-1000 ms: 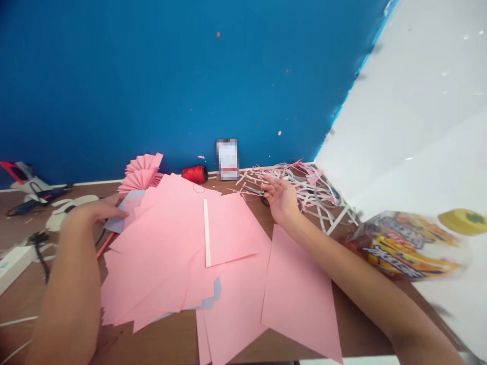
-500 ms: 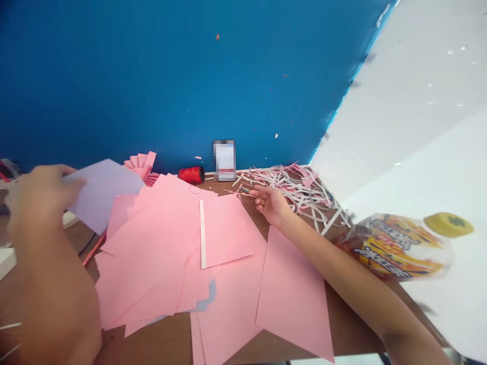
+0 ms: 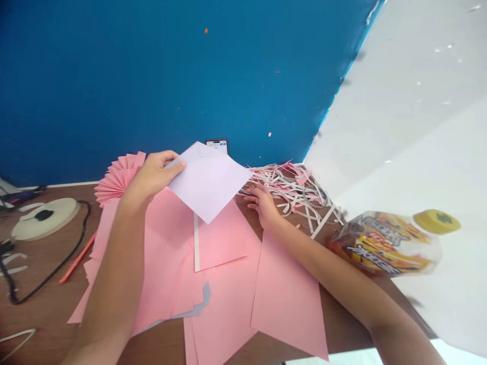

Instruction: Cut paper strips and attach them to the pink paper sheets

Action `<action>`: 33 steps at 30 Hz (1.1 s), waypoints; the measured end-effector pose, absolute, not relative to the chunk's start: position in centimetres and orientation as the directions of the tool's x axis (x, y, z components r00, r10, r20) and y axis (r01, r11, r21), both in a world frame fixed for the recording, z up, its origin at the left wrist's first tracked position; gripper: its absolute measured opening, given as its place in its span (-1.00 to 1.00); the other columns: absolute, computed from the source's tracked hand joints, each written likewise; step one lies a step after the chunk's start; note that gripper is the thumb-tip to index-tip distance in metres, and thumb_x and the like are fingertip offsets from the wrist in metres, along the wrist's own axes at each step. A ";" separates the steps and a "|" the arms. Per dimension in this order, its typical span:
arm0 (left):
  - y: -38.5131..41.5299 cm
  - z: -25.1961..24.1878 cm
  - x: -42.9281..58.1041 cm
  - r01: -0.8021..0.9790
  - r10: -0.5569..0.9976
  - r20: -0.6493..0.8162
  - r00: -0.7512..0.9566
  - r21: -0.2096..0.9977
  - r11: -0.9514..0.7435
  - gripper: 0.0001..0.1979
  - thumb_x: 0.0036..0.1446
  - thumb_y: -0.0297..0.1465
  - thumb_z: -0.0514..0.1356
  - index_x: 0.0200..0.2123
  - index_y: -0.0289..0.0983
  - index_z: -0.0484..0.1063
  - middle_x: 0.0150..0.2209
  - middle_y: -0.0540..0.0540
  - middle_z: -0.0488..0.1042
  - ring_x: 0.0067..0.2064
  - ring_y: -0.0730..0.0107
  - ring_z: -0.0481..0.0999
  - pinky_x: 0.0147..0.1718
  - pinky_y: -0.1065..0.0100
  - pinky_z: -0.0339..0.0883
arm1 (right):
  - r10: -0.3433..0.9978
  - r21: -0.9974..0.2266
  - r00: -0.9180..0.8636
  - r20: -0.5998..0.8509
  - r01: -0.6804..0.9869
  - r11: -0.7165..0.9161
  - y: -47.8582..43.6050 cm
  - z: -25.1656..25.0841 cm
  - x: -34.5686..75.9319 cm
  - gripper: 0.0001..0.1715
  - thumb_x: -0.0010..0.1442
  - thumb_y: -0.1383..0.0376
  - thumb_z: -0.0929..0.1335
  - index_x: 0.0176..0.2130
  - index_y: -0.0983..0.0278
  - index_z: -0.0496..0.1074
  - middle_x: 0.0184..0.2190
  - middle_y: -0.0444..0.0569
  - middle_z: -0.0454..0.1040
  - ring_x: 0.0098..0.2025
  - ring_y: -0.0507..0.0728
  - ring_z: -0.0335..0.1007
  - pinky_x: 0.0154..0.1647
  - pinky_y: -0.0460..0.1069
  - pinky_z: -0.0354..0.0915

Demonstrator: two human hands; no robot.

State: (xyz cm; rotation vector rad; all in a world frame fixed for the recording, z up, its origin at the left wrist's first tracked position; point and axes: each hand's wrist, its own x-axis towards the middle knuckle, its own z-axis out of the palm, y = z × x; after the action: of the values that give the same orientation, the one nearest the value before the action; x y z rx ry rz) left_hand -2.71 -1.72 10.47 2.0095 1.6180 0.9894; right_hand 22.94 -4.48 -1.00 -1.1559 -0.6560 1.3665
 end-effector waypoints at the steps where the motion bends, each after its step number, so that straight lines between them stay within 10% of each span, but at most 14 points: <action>1: -1.2 9.9 -2.5 0.695 0.963 0.241 0.121 0.672 -0.256 -0.73 0.05 -0.23 0.11 -0.30 -0.29 0.47 -0.31 -0.06 0.52 -0.32 0.32 0.45 -0.41 0.40 0.27 | 0.963 -0.895 0.132 -0.237 -0.416 -0.163 -4.3 -1.1 23.1 -0.65 0.03 0.22 0.38 -0.14 0.19 0.36 -0.28 -0.10 0.54 -0.34 0.04 0.45 -0.49 -0.12 0.31; 11: 0.7 7.3 -1.8 0.653 0.843 -0.195 0.501 0.724 -0.220 -0.70 -0.05 -0.14 0.21 -0.36 -0.26 0.44 -0.35 -0.04 0.54 -0.35 0.29 0.50 -0.50 0.43 0.22 | 0.997 -0.991 -0.027 0.071 -0.119 0.067 -4.1 -2.5 23.1 -0.15 -0.14 0.30 0.50 0.12 0.13 0.19 -0.36 -0.21 0.51 -0.38 0.02 0.38 -0.40 -0.10 0.26; 16: 0.7 7.4 -2.7 0.626 0.719 -0.285 0.634 0.735 -0.261 -0.70 -0.01 -0.19 0.22 -0.24 -0.24 0.42 -0.28 -0.07 0.55 -0.28 0.26 0.53 -0.41 0.40 0.28 | 0.988 -0.984 -0.146 0.040 -0.175 0.014 -5.1 -2.1 22.4 -0.23 -0.11 0.26 0.49 0.08 0.13 0.25 -0.41 -0.22 0.48 -0.41 0.04 0.41 -0.40 -0.07 0.30; 22: 0.3 7.0 -1.2 0.533 0.755 -0.016 0.656 0.718 -0.448 -0.38 -0.01 -0.31 0.23 0.16 -0.10 0.23 0.04 -0.13 0.42 0.01 0.22 0.44 -0.06 0.25 0.31 | 0.979 -0.968 -0.200 -0.042 -0.235 -0.089 -6.2 -0.1 22.1 -0.63 -0.05 0.21 0.47 -0.19 0.18 0.41 -0.48 -0.22 0.46 -0.51 0.01 0.35 -0.51 -0.10 0.23; 33: -0.6 6.3 1.7 0.498 0.716 0.124 0.687 0.637 -0.588 -0.31 0.04 -0.35 0.21 0.25 -0.08 0.10 0.11 -0.14 0.33 0.10 0.16 0.34 0.01 0.24 0.23 | 0.992 -0.954 -0.126 -0.029 -0.293 -0.065 -5.7 -0.6 22.5 -0.58 -0.06 0.17 0.48 -0.15 0.14 0.44 -0.41 -0.18 0.51 -0.48 0.03 0.38 -0.48 -0.08 0.26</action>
State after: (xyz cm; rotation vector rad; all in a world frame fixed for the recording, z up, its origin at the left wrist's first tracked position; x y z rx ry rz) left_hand 1.75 -0.60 6.32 2.3230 0.9287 0.4998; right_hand 22.54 -5.67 -0.64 -0.9568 -1.0437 1.4594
